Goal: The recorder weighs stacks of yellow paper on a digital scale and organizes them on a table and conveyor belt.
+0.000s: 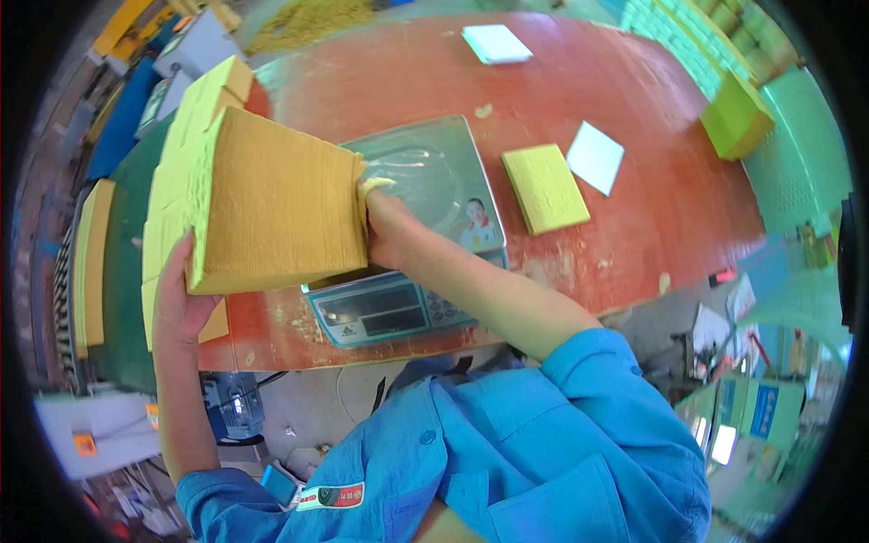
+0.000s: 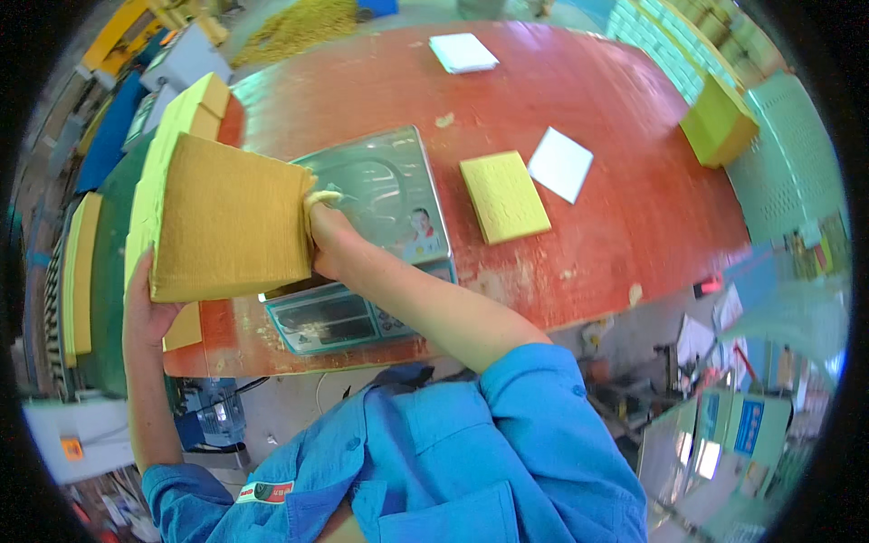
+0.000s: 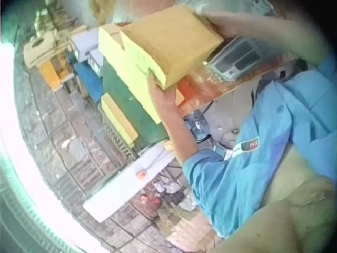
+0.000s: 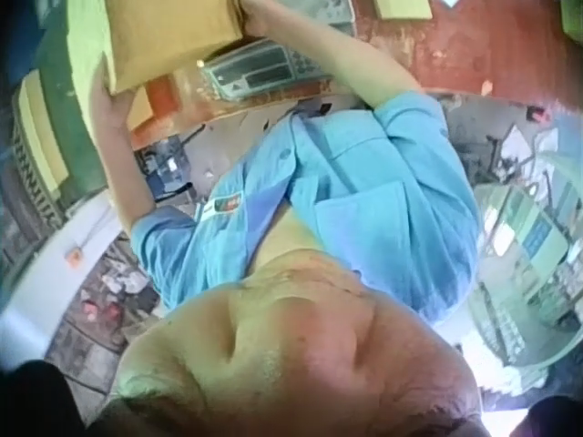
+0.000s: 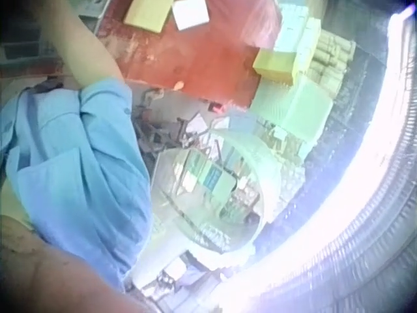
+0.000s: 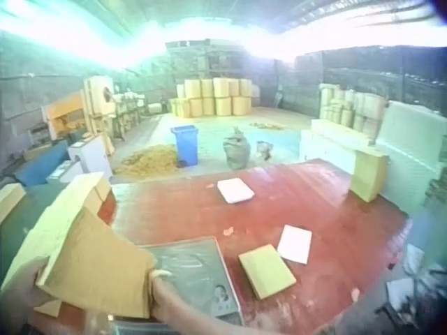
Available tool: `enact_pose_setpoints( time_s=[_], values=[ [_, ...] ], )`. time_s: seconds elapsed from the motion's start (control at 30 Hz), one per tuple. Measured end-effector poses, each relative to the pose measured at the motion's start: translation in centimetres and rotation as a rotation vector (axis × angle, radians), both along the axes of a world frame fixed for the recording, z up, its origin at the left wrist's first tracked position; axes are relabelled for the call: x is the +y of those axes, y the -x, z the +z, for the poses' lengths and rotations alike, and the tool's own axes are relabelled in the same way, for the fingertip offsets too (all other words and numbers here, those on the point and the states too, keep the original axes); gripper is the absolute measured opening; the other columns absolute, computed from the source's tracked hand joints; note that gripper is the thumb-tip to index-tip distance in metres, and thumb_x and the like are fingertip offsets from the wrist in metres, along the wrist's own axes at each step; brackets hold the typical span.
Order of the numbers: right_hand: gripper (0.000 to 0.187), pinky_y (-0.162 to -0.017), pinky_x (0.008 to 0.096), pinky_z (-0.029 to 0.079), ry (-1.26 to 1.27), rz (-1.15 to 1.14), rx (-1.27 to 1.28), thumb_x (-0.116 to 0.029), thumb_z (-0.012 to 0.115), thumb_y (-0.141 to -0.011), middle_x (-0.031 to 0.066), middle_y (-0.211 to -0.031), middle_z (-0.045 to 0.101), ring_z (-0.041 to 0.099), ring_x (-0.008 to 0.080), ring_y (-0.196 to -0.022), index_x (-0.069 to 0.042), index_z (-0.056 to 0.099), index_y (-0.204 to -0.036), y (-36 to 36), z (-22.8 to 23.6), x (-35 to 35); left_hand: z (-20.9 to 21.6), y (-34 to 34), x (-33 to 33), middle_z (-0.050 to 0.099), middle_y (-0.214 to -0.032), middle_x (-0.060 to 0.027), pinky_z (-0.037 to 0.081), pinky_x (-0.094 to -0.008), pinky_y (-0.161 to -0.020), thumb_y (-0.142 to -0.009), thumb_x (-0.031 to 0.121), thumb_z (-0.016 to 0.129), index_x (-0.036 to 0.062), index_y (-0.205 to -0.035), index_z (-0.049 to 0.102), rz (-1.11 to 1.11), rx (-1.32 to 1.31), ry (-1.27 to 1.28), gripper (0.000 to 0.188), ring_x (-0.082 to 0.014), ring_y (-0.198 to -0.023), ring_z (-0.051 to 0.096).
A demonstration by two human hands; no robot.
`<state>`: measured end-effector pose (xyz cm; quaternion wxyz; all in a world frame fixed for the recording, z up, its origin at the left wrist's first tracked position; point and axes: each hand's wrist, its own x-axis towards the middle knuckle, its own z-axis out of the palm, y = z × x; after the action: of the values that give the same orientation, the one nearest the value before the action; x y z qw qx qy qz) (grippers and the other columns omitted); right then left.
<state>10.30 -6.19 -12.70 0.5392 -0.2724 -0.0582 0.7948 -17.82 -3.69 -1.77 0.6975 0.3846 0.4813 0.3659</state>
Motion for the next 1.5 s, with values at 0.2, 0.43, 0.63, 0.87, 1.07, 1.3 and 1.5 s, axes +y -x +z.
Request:
enact_pose_setpoints(
  time_s=[0.2,0.43,0.63,0.87,1.07,1.3,1.5],
  values=[
    [0.05,-0.104,0.0458,0.04,0.067,-0.24,0.14,-0.042,0.036,-0.102,0.0114,-0.134,0.05,0.049,0.0255,-0.124,-0.006,0.042,-0.135,-0.1,0.4,-1.2,1.7,-5.0,3.1,0.062,-0.12,-0.0034,0.052,-0.0403,-0.082,-0.096,0.041,0.048,0.013,-0.127,0.054,-0.044,0.166,-0.039,0.042,-0.0183,-0.107,0.061],
    [0.046,-0.097,0.0424,0.044,-0.243,-0.16,0.02,-0.033,0.039,-0.1,0.0124,-0.132,0.051,0.052,0.0221,-0.12,-0.001,0.043,-0.133,-1.4,1.5,-4.3,-3.9,2.1,8.5,0.057,-0.128,-0.0097,0.052,-0.0474,-0.084,-0.096,0.047,0.042,0.0119,-0.133,0.048,-0.211,-0.158,0.019,0.052,-0.0284,-0.111,0.059],
    [0.041,-0.093,0.038,0.045,-0.28,-0.169,-0.076,-0.024,0.043,-0.097,0.0131,-0.115,0.058,0.058,0.0234,-0.106,0.002,0.048,-0.128,-4.3,0.6,-4.0,-3.2,-1.4,4.8,0.052,-0.133,-0.014,0.054,-0.0525,-0.08,-0.097,0.044,0.039,0.0085,-0.137,0.043,-0.034,-0.147,0.031,0.054,-0.0343,-0.112,0.058],
    [0.036,-0.087,0.0363,0.051,-0.269,-0.056,-0.342,-0.006,0.049,-0.091,0.0133,-0.117,0.059,0.059,0.0199,-0.105,0.006,0.051,-0.125,-5.7,1.0,-5.2,-1.2,-3.0,3.9,0.058,-0.125,-0.0125,0.054,-0.047,-0.076,-0.099,0.038,0.037,0.0073,-0.133,0.046,-0.109,-0.043,-0.023,0.047,-0.0293,-0.106,0.061],
    [0.039,-0.072,0.0373,0.053,-0.232,0.103,-0.725,0.001,0.045,-0.086,0.016,-0.099,0.066,0.067,0.0231,-0.082,0.006,0.051,-0.125,-7.7,1.0,-7.7,2.9,-10.7,1.7,0.063,-0.115,-0.0085,0.054,-0.0325,-0.077,-0.093,0.033,0.057,0.0043,-0.127,0.052,-0.167,0.322,-0.124,0.044,-0.0148,-0.099,0.064],
    [0.032,-0.057,0.0314,0.049,-0.774,0.354,-0.731,0.005,0.042,-0.081,0.0116,-0.07,0.061,0.065,0.0169,-0.066,0.006,0.059,-0.108,-13.4,6.8,-19.4,4.1,-13.0,0.3,0.063,-0.116,-0.0075,0.051,-0.0267,-0.084,-0.091,0.03,0.061,0.0006,-0.125,0.052,-0.265,0.384,-0.113,0.046,-0.0135,-0.102,0.062],
    [0.027,-0.073,0.0352,0.052,-0.106,0.644,-1.484,-0.005,0.051,-0.079,0.0177,-0.082,0.068,0.068,0.0266,-0.081,0.001,0.068,-0.099,-20.5,-4.1,-28.5,3.2,-16.2,-1.7,0.061,-0.118,-0.0078,0.05,-0.0275,-0.084,-0.088,0.037,0.064,0.0014,-0.127,0.051,-0.293,0.258,-0.226,0.054,-0.013,-0.105,0.061]
  ],
)
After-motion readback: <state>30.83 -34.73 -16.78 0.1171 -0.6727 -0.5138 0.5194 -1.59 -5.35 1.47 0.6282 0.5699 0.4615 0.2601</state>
